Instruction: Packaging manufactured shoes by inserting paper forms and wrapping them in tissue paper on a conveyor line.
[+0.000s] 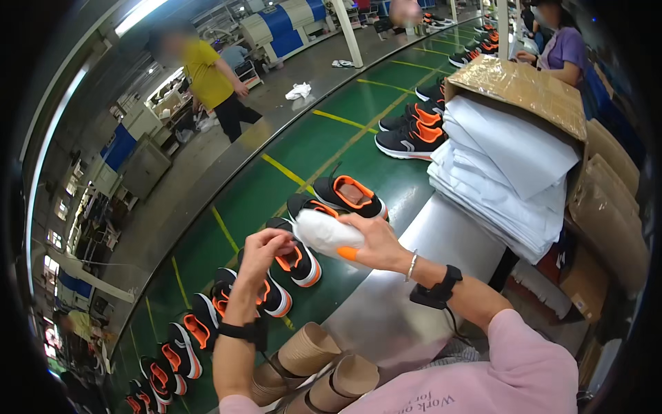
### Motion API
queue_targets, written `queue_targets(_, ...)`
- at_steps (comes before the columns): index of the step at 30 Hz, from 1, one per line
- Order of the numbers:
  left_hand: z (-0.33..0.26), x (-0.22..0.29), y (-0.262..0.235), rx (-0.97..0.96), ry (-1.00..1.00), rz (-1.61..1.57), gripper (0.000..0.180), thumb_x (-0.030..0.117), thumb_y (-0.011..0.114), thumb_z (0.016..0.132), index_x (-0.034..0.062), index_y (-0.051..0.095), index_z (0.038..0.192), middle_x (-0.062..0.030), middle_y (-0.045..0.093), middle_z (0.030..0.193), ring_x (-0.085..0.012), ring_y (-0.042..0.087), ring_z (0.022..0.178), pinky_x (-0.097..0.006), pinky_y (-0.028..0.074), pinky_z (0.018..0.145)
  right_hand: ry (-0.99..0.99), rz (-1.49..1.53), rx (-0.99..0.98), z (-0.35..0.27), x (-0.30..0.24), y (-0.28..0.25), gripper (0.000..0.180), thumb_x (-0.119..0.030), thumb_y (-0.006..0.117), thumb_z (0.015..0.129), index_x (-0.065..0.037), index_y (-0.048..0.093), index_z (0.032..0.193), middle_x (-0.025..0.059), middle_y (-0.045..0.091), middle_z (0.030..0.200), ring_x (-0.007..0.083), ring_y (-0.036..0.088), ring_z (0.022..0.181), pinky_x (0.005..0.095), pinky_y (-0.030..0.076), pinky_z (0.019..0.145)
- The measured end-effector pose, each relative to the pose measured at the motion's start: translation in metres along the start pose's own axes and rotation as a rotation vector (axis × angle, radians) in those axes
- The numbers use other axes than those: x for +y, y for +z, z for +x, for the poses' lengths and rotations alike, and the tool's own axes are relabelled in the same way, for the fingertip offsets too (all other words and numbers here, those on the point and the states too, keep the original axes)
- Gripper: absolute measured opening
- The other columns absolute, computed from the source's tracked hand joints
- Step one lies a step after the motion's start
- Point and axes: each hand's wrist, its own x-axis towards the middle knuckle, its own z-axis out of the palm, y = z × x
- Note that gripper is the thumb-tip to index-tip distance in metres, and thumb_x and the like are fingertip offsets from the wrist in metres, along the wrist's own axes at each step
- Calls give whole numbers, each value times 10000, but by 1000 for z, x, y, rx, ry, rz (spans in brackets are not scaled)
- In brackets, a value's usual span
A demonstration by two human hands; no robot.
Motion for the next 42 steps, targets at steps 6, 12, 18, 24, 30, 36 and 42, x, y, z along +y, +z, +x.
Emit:
queue_targets(6,6,14,-25,-175,27,617,233,85,527,807,-58,667,927,-177,681,803,-251,673,749,-333,521,709,180,-286,-176,11,12,-8,502,-243,721,657,-85,525,1091,159,670,877,348,641,801,389,488,715)
queue_targets(12,-41,-39,-14,-164,-110,827,506,264,643,809,-4,502,1214,-193,664,923,-333,649,866,-392,497,789,165,-393,-221,34,34,-14,455,-259,718,648,-104,575,1051,160,668,829,343,645,775,409,485,710)
queue_targets(18,-87,-28,37,-249,-121,640,667,282,653,823,-3,320,1325,-200,647,866,-339,642,781,-405,496,735,155,-426,-247,60,57,-30,467,-296,712,629,-119,594,1045,139,665,881,333,641,822,407,484,713)
queue_targets(24,-56,-17,24,-293,58,827,264,204,648,793,-24,663,926,-138,677,769,-209,666,740,-316,513,698,183,-365,-374,75,86,-15,607,-424,720,570,-94,532,1043,151,597,986,338,622,831,418,494,694)
queue_targets(30,122,-38,58,74,555,1151,183,129,626,738,-9,563,841,-151,581,793,-337,577,821,-421,461,719,372,-345,-356,92,58,-28,674,-154,742,474,66,467,1049,232,633,923,367,638,888,423,522,701)
queue_targets(36,185,-61,77,112,675,1668,150,205,607,795,60,595,757,-119,606,812,-290,597,812,-380,480,692,425,-286,-331,116,70,-26,553,-165,818,444,87,634,901,238,655,928,335,646,899,373,535,712)
queue_targets(42,183,-50,43,-107,690,1599,174,198,613,822,26,602,793,-141,602,837,-309,595,816,-414,476,708,434,-268,-546,150,70,-23,355,-147,801,462,34,691,746,194,670,833,292,653,800,363,525,659)
